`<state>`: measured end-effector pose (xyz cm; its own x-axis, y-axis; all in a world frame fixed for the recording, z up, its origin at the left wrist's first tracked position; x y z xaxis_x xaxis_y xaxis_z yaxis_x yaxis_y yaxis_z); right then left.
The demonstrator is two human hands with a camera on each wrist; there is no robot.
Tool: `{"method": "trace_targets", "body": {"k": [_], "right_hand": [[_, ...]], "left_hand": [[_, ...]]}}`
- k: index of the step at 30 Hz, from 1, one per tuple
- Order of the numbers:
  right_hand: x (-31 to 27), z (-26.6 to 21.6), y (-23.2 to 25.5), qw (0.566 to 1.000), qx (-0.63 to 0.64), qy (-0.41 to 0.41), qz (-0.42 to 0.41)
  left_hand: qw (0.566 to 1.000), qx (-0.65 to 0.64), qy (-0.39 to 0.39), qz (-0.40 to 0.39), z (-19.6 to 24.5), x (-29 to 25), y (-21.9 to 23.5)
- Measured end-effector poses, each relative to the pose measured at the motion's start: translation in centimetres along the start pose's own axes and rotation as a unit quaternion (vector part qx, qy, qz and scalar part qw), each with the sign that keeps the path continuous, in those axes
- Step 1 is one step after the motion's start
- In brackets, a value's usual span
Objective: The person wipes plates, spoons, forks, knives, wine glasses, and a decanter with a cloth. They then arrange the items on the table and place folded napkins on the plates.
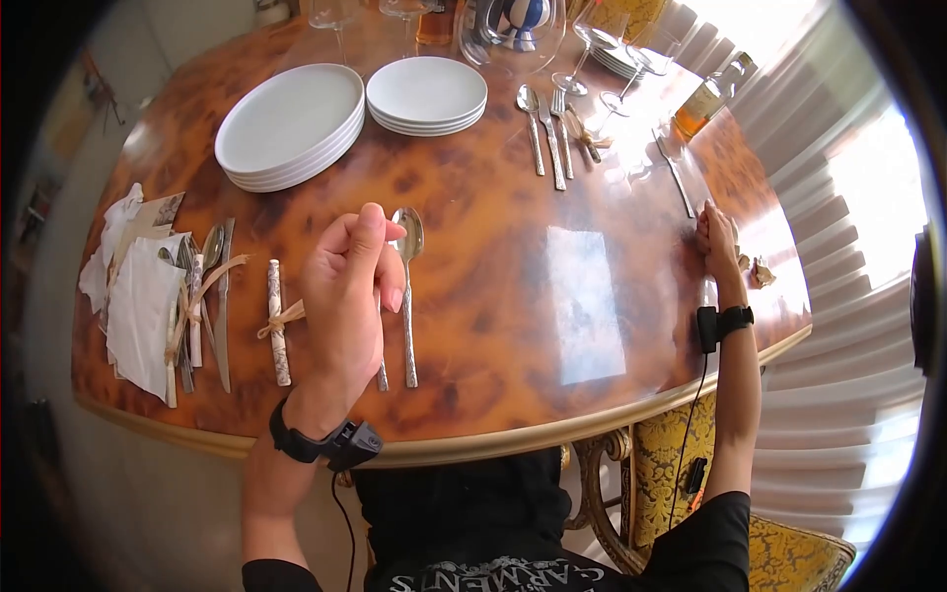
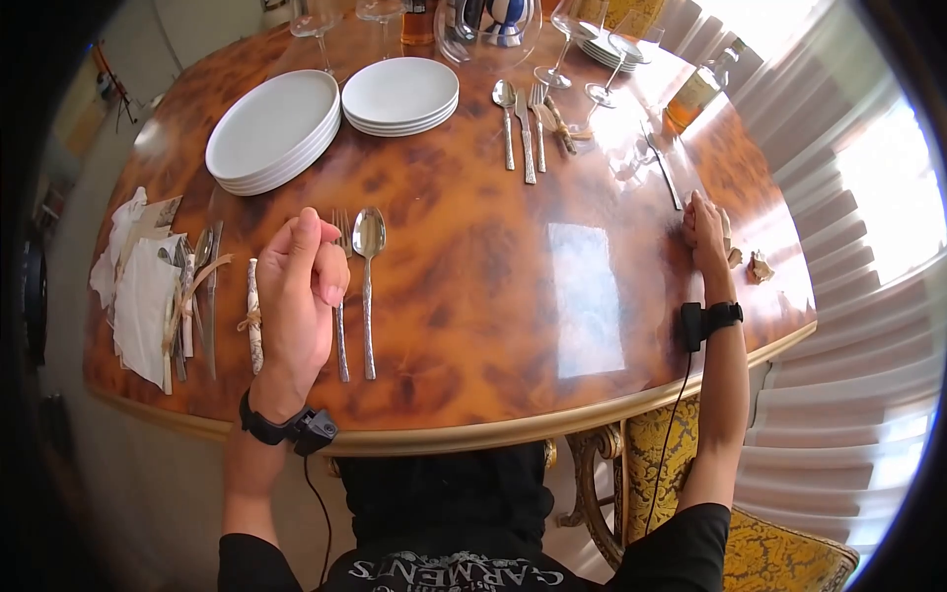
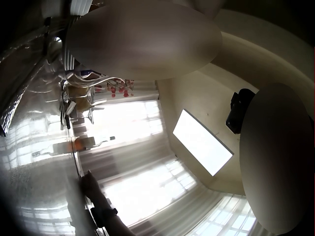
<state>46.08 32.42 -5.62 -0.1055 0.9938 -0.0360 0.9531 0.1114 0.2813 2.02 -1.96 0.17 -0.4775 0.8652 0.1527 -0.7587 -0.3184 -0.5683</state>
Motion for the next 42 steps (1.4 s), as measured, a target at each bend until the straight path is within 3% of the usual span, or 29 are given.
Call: {"method": "trace_targets", "body": {"k": [4, 8, 10, 13, 14, 16, 20, 22, 26, 28, 30, 32, 33, 34, 36, 38, 40, 42], "right_hand": [[0.7, 0.0, 0.4, 0.999, 0.007, -0.015, -0.044], [0.1, -0.9, 0.3, 0.996, 0.002, -0.040, -0.074], [-0.5, -1.2, -0.8, 0.998, -0.048, -0.042, -0.003], [-0.7, -0.5, -1.1, 0.992, -0.118, 0.042, -0.023], [0.4, 0.0, -0.2, 0.991, -0.123, 0.033, -0.044], [1.3, 0.5, 0.4, 0.990, -0.137, -0.018, -0.002], [0.7, 0.1, 0.5, 0.997, -0.074, -0.036, 0.005], [0.6, 0.0, 0.3, 0.997, -0.072, -0.021, 0.011], [0.7, 0.1, 0.3, 0.998, -0.067, -0.016, 0.010], [0.6, 0.0, 0.1, 0.999, -0.033, -0.007, -0.038], [0.6, 0.6, 0.4, 0.997, -0.051, 0.028, -0.053], [-0.7, -0.4, -0.3, 0.995, -0.058, 0.069, -0.050], [0.0, 0.5, 0.5, 0.997, -0.019, 0.047, -0.050], [1.2, 1.6, 1.1, 0.998, 0.018, 0.018, -0.052], [0.0, -0.1, 0.3, 0.996, -0.083, 0.019, -0.028], [0.9, 1.0, 0.4, 0.998, -0.058, 0.040, -0.008], [1.8, 1.9, 1.1, 0.997, -0.057, 0.049, -0.034], [0.9, 1.3, 0.9, 0.996, -0.071, 0.041, -0.022]], "left_hand": [[1.000, -0.011, 0.003, -0.002, -0.2, -0.1, 0.2], [0.998, -0.016, 0.008, 0.058, -0.4, 0.0, -0.9], [0.999, -0.015, -0.002, 0.050, -0.4, -0.1, -0.5], [1.000, 0.003, -0.002, 0.029, -0.3, -0.1, -0.1], [1.000, 0.011, 0.001, 0.005, -0.3, 0.1, 0.2], [1.000, 0.000, -0.004, -0.003, -0.2, 0.2, 0.3], [1.000, 0.018, -0.007, 0.021, 0.2, 0.3, -0.3], [0.997, 0.009, -0.047, 0.064, 0.1, 0.4, -0.6], [0.996, 0.053, -0.058, 0.052, 0.1, 0.5, -0.2], [0.995, 0.061, -0.066, 0.034, 0.6, 0.5, 0.4], [0.998, 0.007, -0.051, -0.042, 1.3, 0.5, 1.1], [0.997, 0.017, -0.078, -0.019, 2.7, 0.5, 0.4], [0.996, 0.029, -0.079, 0.012, 3.8, 0.2, 0.1], [0.995, 0.041, -0.076, 0.046, 4.9, -0.3, 0.0], [0.988, 0.072, -0.102, 0.094, 7.3, -1.4, 1.4], [0.973, 0.203, -0.110, 0.012, 11.2, -2.8, 4.7], [0.948, 0.301, -0.101, -0.002, 15.0, -3.9, 8.4], [0.864, 0.502, -0.030, 0.028, 17.4, -3.6, 11.2]]}}
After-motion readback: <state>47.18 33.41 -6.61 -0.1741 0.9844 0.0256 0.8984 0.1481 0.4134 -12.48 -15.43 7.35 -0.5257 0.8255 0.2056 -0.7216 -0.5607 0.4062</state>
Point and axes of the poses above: each hand's wrist, its own x-axis towards the middle knuckle, its own y-axis out of the back of the hand, z = x × y, the point moved 1 cm from there along x, towards the middle knuckle, and after that the axes turned 8 degrees about -x, right-handed, at the moved point
